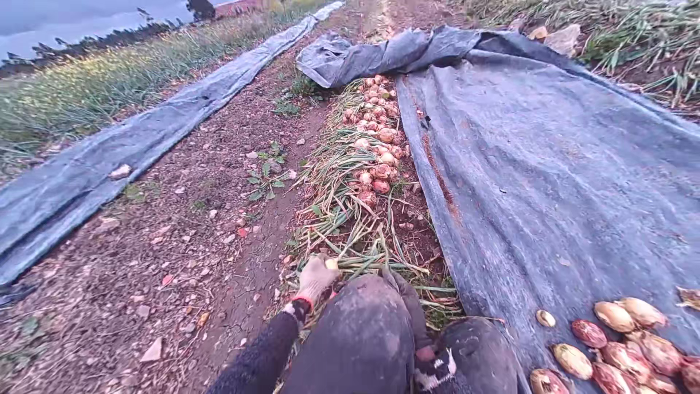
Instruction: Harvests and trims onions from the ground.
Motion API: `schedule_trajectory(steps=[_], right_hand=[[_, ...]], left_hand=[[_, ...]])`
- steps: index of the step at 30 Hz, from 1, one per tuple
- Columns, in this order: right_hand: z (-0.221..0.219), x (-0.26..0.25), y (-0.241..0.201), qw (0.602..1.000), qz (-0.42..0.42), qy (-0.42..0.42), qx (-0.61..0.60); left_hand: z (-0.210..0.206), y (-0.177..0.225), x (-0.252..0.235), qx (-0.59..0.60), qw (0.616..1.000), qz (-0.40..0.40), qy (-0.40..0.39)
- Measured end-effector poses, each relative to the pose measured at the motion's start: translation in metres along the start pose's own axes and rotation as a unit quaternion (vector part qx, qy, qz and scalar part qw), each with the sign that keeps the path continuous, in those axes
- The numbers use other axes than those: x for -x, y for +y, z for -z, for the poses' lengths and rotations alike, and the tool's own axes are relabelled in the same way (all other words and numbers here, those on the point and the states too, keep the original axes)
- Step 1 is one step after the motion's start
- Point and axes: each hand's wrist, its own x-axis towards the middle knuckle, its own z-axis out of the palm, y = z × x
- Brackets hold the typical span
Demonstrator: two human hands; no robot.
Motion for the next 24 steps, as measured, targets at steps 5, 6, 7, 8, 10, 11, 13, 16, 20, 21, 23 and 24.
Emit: schedule_trajectory(steps=[5, 6, 7, 8, 10, 11, 13, 16, 20, 21, 23, 24], right_hand=[[-0.029, -0.036, 0.081, 0.935, -0.039, -0.088, 0.341], [-0.028, -0.048, 0.095, 0.951, -0.031, -0.092, 0.292], [-0.024, -0.060, 0.103, 0.971, -0.025, -0.084, 0.224], [-0.022, -0.070, 0.111, 0.988, -0.015, -0.053, 0.146], [-0.024, -0.084, 0.114, 0.999, 0.019, 0.029, -0.011], [-0.024, -0.087, 0.112, 0.996, 0.022, 0.057, -0.071], [-0.020, -0.099, 0.103, 0.987, 0.012, 0.085, -0.138], [-0.015, -0.114, 0.102, 0.971, 0.060, 0.093, -0.210], [-0.014, -0.131, 0.105, 0.941, 0.075, 0.154, -0.292], [-0.015, -0.135, 0.109, 0.933, 0.061, 0.183, -0.303], [-0.018, -0.146, 0.119, 0.918, 0.025, 0.238, -0.318], [-0.019, -0.150, 0.125, 0.914, 0.005, 0.245, -0.323]], left_hand=[[0.075, -0.017, -0.012, 0.168, 0.982, -0.063, 0.051], [0.090, -0.007, -0.012, 0.204, 0.974, -0.086, 0.039], [0.101, 0.005, -0.011, 0.257, 0.960, -0.107, 0.022], [0.109, 0.019, -0.010, 0.332, 0.935, -0.126, -0.005], [0.117, 0.052, -0.009, 0.515, 0.840, -0.150, -0.084], [0.111, 0.068, -0.007, 0.590, 0.784, -0.151, -0.120], [0.093, 0.104, -0.007, 0.665, 0.707, -0.163, -0.179], [0.046, 0.139, 0.002, 0.669, 0.681, -0.169, -0.245], [-0.028, 0.162, 0.026, 0.623, 0.727, -0.132, -0.257], [-0.041, 0.163, 0.029, 0.611, 0.738, -0.123, -0.257], [-0.059, 0.163, 0.027, 0.600, 0.749, -0.112, -0.257], [-0.064, 0.163, 0.022, 0.587, 0.759, -0.115, -0.257]])
